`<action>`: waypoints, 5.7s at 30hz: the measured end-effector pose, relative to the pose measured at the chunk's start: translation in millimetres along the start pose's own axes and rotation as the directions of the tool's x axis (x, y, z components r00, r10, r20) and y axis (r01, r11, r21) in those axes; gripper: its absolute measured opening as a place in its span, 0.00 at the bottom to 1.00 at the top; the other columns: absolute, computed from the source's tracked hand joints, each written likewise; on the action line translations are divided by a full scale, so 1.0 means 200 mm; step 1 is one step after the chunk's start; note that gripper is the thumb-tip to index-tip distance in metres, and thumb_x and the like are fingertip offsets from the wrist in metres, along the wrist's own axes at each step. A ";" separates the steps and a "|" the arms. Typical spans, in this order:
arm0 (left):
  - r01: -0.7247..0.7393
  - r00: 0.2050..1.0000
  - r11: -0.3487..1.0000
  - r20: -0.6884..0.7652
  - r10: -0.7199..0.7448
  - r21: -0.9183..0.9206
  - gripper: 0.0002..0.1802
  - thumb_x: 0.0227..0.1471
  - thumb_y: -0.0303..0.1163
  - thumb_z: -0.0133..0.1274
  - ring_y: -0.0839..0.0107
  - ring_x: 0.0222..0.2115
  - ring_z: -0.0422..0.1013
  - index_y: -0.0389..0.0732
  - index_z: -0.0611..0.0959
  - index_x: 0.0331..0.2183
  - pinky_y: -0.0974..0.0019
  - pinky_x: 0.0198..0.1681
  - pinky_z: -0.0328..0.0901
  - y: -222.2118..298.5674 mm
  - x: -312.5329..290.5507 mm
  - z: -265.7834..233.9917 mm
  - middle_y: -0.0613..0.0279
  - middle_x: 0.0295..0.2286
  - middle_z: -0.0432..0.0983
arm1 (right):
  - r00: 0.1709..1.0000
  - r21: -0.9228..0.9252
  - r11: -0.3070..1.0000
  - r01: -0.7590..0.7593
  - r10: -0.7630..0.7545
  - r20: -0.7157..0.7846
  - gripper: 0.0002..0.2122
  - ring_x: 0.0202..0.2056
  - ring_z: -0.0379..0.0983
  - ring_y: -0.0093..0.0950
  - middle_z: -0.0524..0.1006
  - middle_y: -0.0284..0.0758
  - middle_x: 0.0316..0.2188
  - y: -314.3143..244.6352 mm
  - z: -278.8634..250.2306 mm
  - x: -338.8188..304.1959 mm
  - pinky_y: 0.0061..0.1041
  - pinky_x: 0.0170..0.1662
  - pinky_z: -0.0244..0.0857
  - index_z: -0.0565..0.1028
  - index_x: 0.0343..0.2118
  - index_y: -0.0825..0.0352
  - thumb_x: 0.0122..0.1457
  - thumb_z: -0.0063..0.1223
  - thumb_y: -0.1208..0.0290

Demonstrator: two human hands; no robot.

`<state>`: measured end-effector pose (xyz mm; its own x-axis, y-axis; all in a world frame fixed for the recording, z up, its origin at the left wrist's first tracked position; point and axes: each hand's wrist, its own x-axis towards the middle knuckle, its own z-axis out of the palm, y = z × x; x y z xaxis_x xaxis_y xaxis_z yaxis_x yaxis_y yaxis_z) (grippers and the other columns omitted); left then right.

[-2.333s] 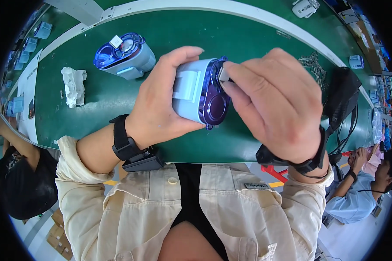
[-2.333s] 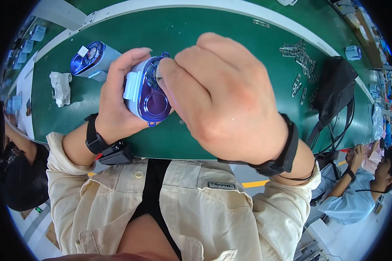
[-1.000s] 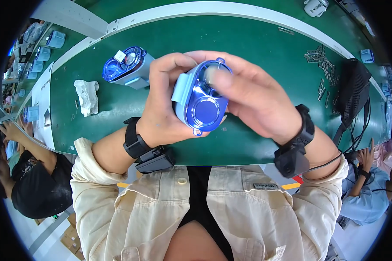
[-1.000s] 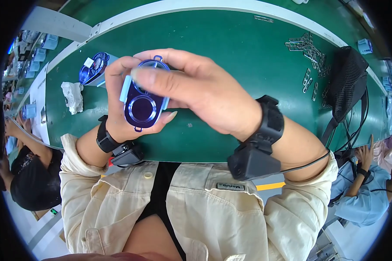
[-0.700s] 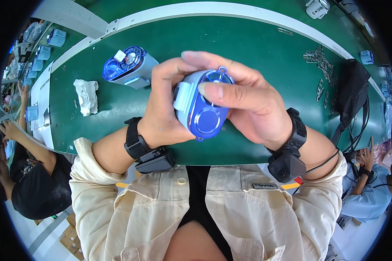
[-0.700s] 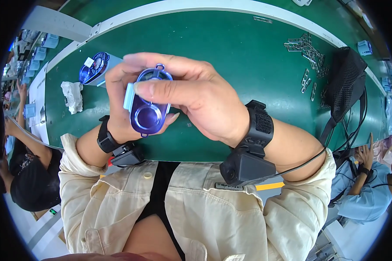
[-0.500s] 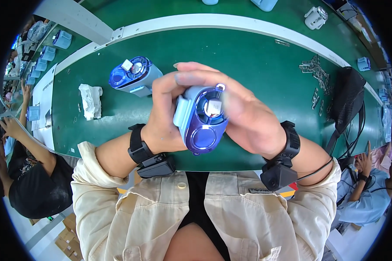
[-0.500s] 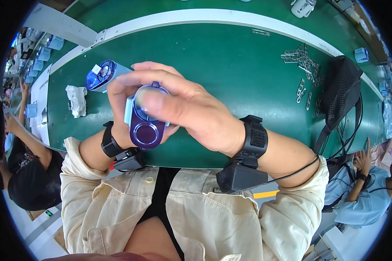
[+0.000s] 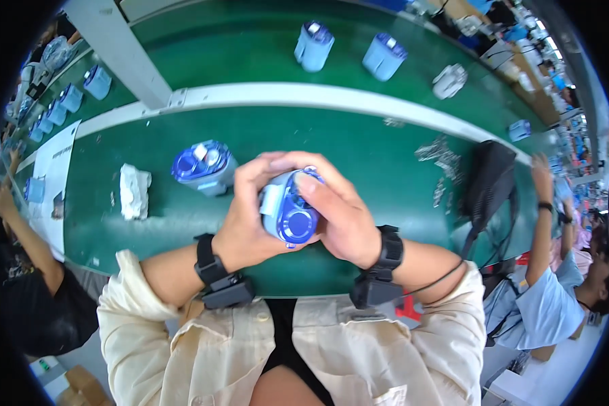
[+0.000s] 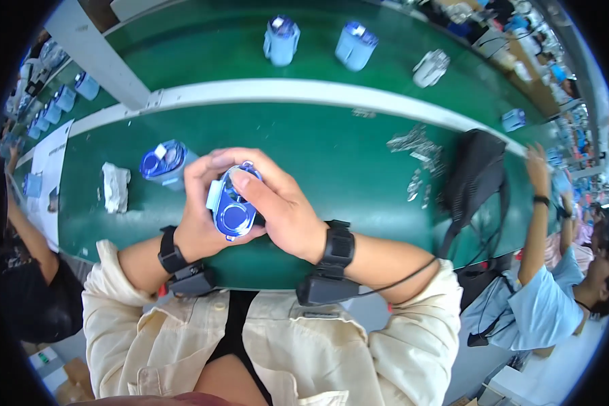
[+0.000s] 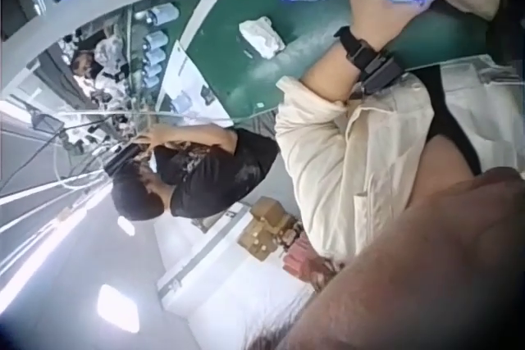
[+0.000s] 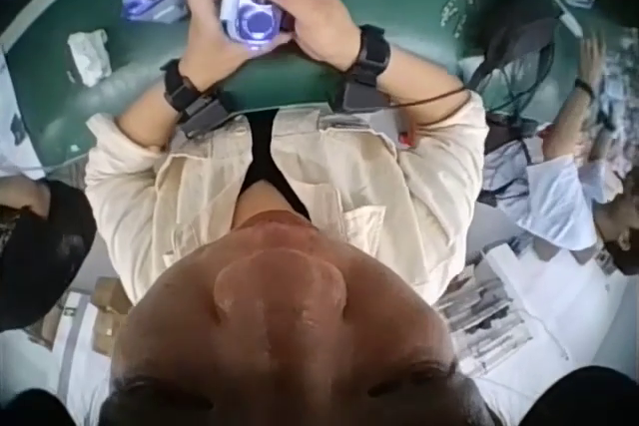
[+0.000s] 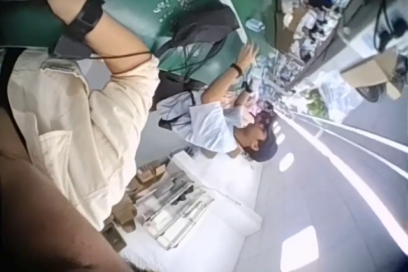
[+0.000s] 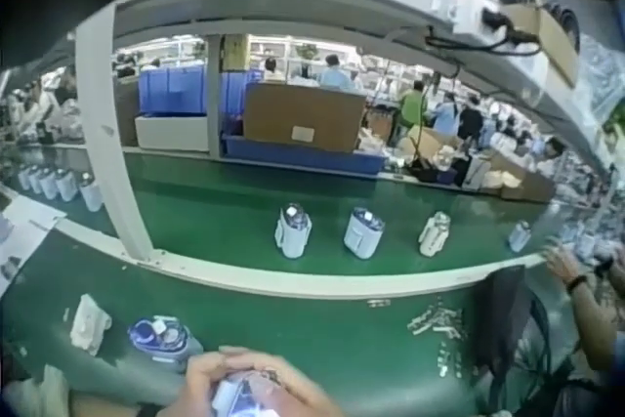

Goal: The person picks up a blue and white device, inserts a small white component into a slot on top, and presses it down. After repeating this process on several devices, the person places each finished unit back onto the assembly line.

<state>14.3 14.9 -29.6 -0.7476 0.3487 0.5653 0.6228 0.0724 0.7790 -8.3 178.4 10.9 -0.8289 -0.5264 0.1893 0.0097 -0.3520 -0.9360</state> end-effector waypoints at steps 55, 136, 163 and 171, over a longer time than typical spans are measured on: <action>0.172 0.985 0.984 -0.024 -0.174 -0.047 0.50 0.31 0.34 0.70 0.57 0.47 0.67 0.38 0.64 0.56 0.59 0.51 0.62 0.04 -0.01 -0.03 0.52 0.48 0.66 | 0.849 -0.772 0.372 0.515 -0.346 0.400 0.14 0.32 0.67 0.30 0.74 0.37 0.31 -0.30 -0.13 -0.02 0.29 0.36 0.61 0.76 0.32 0.69 0.41 0.69 0.73; 0.319 0.944 0.946 -0.073 -0.322 -0.053 0.47 0.31 0.31 0.72 0.62 0.46 0.66 0.39 0.66 0.53 0.61 0.49 0.63 0.06 0.01 -0.01 0.56 0.46 0.67 | 0.888 -0.854 0.332 0.401 -0.371 0.273 0.13 0.20 0.67 0.27 0.72 0.35 0.20 -0.18 -0.09 -0.07 0.22 0.23 0.58 0.78 0.39 0.73 0.48 0.60 0.79; -0.147 0.984 0.975 -0.077 0.162 0.167 0.43 0.31 0.32 0.72 0.55 0.45 0.67 0.38 0.68 0.50 0.56 0.50 0.62 0.05 0.06 0.02 0.53 0.44 0.69 | 0.978 -0.298 0.933 0.202 -0.180 0.101 0.23 0.50 0.66 0.30 0.70 0.39 0.48 -0.08 -0.06 -0.06 0.28 0.50 0.63 0.68 0.54 0.68 0.57 0.57 0.66; 0.015 0.998 0.930 -0.067 0.010 0.368 0.53 0.33 0.38 0.72 0.50 0.54 0.58 0.35 0.59 0.57 0.53 0.57 0.55 0.06 0.01 0.00 0.46 0.52 0.59 | 0.980 0.269 0.943 -0.198 0.200 0.019 0.19 0.48 0.68 0.24 0.71 0.35 0.46 -0.05 0.01 -0.01 0.24 0.51 0.62 0.68 0.53 0.68 0.63 0.49 0.63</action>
<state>20.4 15.3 -19.6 -0.7551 0.2862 0.5898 0.6525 0.4163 0.6333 -5.6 181.6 21.3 -0.7997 -0.6004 0.0039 0.3233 -0.4360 -0.8398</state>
